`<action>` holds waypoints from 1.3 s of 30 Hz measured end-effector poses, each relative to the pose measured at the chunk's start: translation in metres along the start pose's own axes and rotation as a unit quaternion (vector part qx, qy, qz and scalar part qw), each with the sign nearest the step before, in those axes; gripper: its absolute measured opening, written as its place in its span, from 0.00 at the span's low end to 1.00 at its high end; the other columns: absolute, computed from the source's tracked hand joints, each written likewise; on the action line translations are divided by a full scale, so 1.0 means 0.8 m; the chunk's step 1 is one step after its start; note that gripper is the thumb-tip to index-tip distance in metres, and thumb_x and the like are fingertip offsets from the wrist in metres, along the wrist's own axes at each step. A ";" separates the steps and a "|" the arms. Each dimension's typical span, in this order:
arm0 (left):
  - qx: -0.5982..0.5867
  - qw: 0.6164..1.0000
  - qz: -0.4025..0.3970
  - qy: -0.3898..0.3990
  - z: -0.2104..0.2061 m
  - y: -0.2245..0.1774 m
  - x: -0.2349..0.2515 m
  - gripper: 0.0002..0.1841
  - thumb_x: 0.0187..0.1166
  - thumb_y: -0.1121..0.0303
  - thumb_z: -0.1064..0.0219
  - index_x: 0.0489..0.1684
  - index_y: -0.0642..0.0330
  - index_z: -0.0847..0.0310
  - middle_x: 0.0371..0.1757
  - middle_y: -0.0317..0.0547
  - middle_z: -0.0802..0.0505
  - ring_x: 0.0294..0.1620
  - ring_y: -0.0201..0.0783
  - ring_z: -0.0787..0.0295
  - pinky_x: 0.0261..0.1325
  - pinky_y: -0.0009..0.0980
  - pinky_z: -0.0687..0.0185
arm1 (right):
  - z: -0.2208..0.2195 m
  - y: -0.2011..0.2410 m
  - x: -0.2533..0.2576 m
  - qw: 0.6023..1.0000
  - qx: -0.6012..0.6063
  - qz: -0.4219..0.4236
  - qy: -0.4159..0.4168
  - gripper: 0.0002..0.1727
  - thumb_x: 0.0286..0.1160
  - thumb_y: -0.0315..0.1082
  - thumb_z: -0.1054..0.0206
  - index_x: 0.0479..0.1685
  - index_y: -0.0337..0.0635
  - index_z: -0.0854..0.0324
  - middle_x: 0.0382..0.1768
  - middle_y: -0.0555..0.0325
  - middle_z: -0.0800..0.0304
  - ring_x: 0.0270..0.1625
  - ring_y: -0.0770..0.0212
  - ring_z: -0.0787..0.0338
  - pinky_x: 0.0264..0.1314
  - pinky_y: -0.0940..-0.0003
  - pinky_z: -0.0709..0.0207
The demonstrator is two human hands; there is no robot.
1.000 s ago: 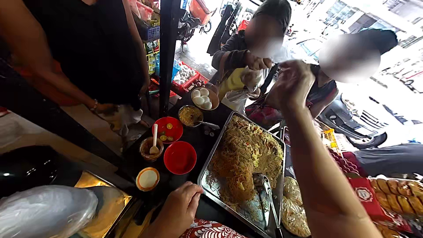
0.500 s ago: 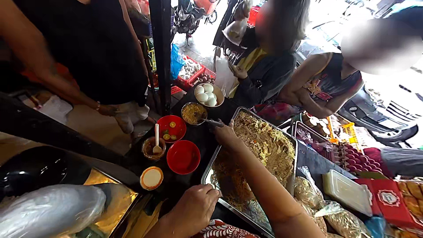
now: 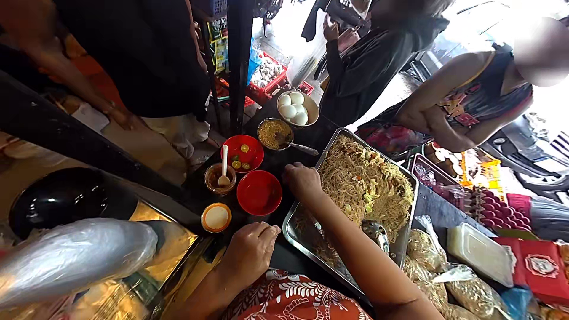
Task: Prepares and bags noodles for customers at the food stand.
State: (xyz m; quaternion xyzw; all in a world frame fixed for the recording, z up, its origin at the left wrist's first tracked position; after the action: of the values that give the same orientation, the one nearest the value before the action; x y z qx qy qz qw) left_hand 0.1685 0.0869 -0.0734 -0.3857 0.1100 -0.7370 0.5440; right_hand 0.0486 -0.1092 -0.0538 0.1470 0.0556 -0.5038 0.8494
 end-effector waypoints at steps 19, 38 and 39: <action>-0.048 0.999 -0.013 0.005 -0.010 -0.007 0.002 0.15 0.84 0.68 0.44 0.48 0.59 0.08 0.41 0.46 0.05 0.45 0.39 0.06 0.52 0.32 0.11 | 0.030 -0.049 -0.009 0.988 0.117 0.011 -0.102 0.07 0.75 0.32 0.28 0.44 0.41 0.07 0.47 0.47 0.07 0.52 0.45 0.09 0.60 0.35 0.22; 0.155 0.980 0.080 0.096 -0.027 0.006 0.158 0.12 0.81 0.69 0.35 0.51 0.65 0.09 0.51 0.60 0.06 0.60 0.64 0.12 0.60 0.61 0.21 | 0.028 -0.035 0.047 0.995 0.004 -0.015 0.095 0.28 0.74 0.49 0.28 0.63 0.33 0.17 0.65 0.37 0.13 0.73 0.36 0.18 0.76 0.19 0.41; 0.185 0.964 0.107 0.156 -0.029 0.008 0.175 0.13 0.82 0.70 0.37 0.54 0.66 0.10 0.55 0.61 0.07 0.65 0.63 0.15 0.65 0.60 0.24 | 0.027 -0.033 0.044 0.996 0.013 -0.011 0.090 0.25 0.76 0.43 0.29 0.64 0.34 0.18 0.65 0.38 0.13 0.73 0.36 0.18 0.76 0.20 0.40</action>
State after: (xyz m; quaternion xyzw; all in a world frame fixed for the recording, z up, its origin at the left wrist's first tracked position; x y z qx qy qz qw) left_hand 0.1414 -0.0458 -0.0295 -0.1450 0.0957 -0.7331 0.6576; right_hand 0.0418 -0.1574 -0.0470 0.2024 0.1266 -0.4988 0.8332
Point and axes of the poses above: each hand's wrist, its own x-axis towards the middle knuckle, its own z-axis out of the back of the hand, y = z × x, the point moved 2 cm from there along x, towards the middle knuckle
